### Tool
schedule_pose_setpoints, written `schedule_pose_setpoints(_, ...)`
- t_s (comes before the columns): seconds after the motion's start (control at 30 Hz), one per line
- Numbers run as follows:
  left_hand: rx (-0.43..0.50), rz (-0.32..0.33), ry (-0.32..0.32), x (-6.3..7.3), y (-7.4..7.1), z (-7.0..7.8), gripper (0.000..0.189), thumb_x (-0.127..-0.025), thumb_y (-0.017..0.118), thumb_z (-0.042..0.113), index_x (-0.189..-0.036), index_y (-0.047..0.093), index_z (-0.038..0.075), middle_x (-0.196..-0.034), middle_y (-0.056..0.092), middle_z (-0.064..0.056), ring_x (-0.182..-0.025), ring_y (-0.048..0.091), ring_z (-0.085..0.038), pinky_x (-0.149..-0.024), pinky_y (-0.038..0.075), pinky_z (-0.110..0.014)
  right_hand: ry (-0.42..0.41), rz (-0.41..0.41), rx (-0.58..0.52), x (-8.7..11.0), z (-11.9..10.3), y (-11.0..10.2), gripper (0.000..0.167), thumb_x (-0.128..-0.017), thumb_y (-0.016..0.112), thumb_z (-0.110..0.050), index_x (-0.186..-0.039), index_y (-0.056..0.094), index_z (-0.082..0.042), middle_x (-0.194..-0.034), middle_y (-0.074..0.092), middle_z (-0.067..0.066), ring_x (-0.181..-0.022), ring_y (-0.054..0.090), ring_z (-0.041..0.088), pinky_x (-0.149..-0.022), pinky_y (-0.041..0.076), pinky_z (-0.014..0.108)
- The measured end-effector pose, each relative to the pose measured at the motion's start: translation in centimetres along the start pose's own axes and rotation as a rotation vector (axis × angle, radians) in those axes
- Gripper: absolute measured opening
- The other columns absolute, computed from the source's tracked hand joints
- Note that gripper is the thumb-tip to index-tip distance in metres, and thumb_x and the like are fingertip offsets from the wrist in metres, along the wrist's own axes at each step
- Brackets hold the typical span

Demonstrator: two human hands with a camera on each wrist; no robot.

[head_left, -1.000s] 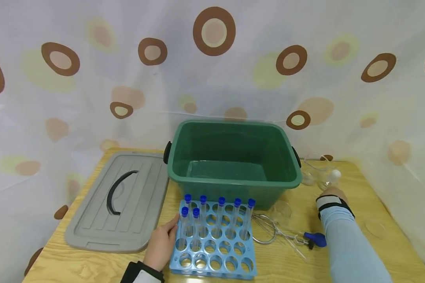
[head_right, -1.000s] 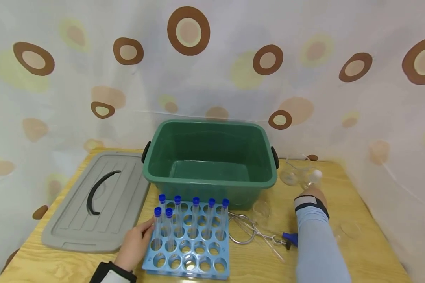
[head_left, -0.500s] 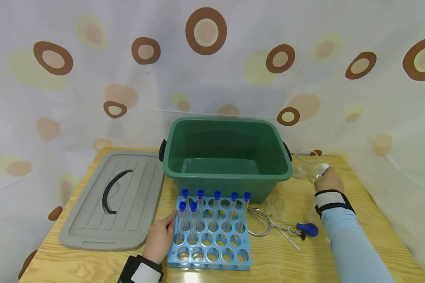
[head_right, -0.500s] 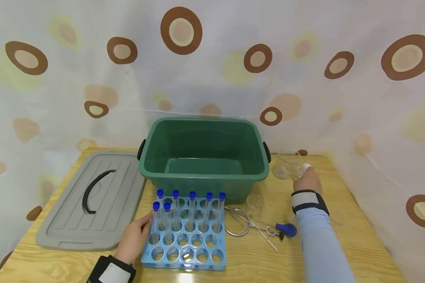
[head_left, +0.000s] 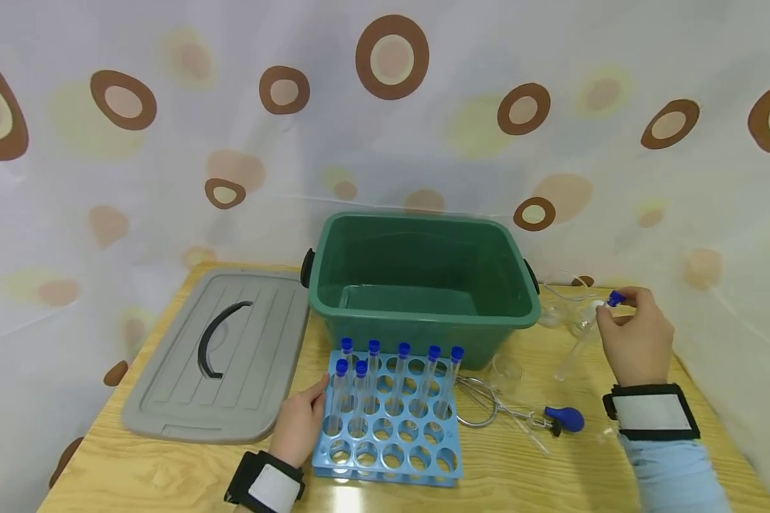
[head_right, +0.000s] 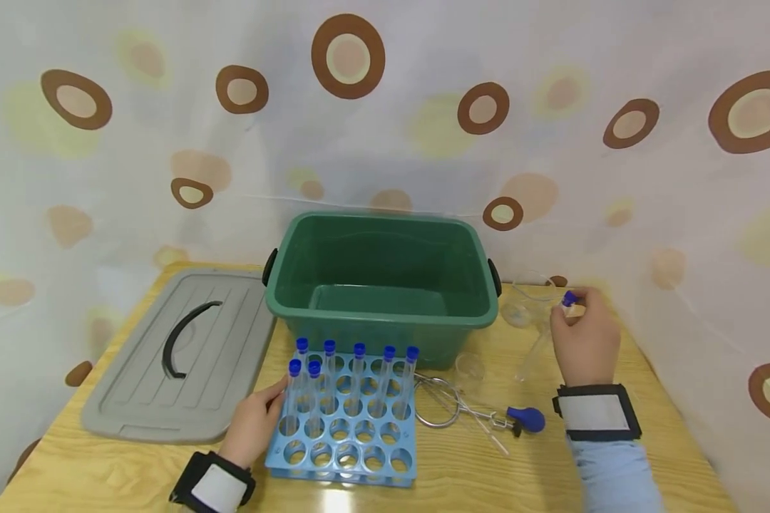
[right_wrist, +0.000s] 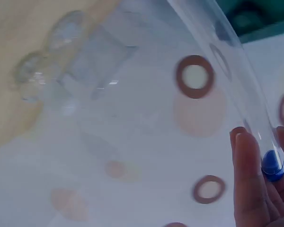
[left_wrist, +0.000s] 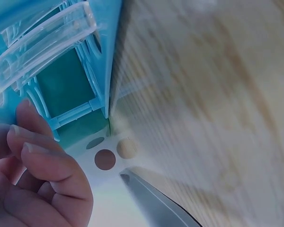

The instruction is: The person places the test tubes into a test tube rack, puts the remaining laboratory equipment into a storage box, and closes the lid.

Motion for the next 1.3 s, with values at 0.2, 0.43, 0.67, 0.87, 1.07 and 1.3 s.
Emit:
schedule_pose_setpoints(0.2, 0.001, 0.005, 0.0, -0.2, 0.1, 0.3, 0.033, -0.092, 0.053, 0.0, -0.124, 0.059, -0.004, -0.1, 0.068, -0.022, -0.048, 0.033, -0.008, -0.044, 0.031, -0.022, -0.149, 0.109, -0.104, 2.3, -4.2, -3.3, 0.027, -0.086, 0.063, -0.011, -0.109, 0.059, 0.002, -0.104, 0.064, 0.022, -0.06, 0.034, -0.031, -0.051, 0.031, 0.0)
schedule_pose_setpoints(0.43, 0.01, 0.0, -0.012, -0.4, 0.3, 0.2, 0.033, -0.093, 0.052, 0.001, -0.125, 0.058, -0.003, -0.102, 0.068, -0.022, -0.046, 0.031, -0.008, -0.043, 0.031, -0.022, -0.292, 0.186, -0.203, 4.5, -8.7, -5.8, 0.02, -0.081, 0.07, -0.005, -0.097, 0.064, 0.004, -0.084, 0.056, -0.03, -0.068, 0.042, -0.029, -0.064, 0.034, -0.002)
schedule_pose_setpoints(0.67, 0.003, 0.005, -0.014, -0.3, 0.3, 0.2, 0.033, -0.093, 0.052, 0.002, -0.125, 0.058, -0.002, -0.106, 0.067, -0.022, -0.046, 0.031, -0.008, -0.043, 0.031, -0.022, -0.367, 0.119, -0.324, 5.9, -12.2, -6.3, 0.016, -0.079, 0.071, -0.001, -0.093, 0.066, 0.004, -0.082, 0.051, -0.041, -0.067, 0.05, -0.021, -0.063, 0.04, 0.0)
schedule_pose_setpoints(0.87, 0.005, -0.001, -0.019, -0.3, 0.2, 0.1, 0.034, -0.093, 0.052, 0.002, -0.126, 0.057, -0.002, -0.11, 0.066, -0.023, -0.045, 0.03, -0.007, -0.043, 0.031, -0.022, -0.492, 0.091, -0.397, 7.1, -14.9, -6.5, 0.015, -0.076, 0.072, 0.006, -0.089, 0.066, 0.006, -0.087, 0.054, -0.037, -0.067, 0.052, -0.019, -0.061, 0.041, 0.001)
schedule_pose_setpoints(1.07, 0.012, -0.011, -0.032, -0.2, 0.3, 0.0, 0.034, -0.093, 0.051, 0.002, -0.127, 0.057, -0.002, -0.11, 0.066, -0.023, -0.044, 0.03, -0.007, -0.042, 0.031, -0.022, -0.592, 0.06, -0.424, 8.4, -16.5, -5.6, 0.018, -0.072, 0.074, 0.008, -0.089, 0.067, 0.004, -0.082, 0.064, -0.02, -0.067, 0.053, -0.018, -0.062, 0.042, 0.002)
schedule_pose_setpoints(1.3, 0.014, -0.009, -0.034, 0.0, 0.2, -0.1, 0.034, -0.093, 0.051, 0.001, -0.126, 0.057, -0.003, -0.108, 0.067, -0.023, -0.045, 0.031, -0.007, -0.043, 0.031, -0.022, -0.671, -0.068, -0.409, 10.9, -18.4, -2.5, 0.024, -0.066, 0.076, 0.012, -0.084, 0.066, 0.0, -0.075, 0.068, 0.007, -0.067, 0.055, -0.014, -0.063, 0.046, 0.006)
Point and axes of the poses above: each hand's wrist, its own x-axis away from the middle knuckle, its own y-axis out of the palm, z = x × y, the point moved 9 cm from there along -x, towards the middle knuckle
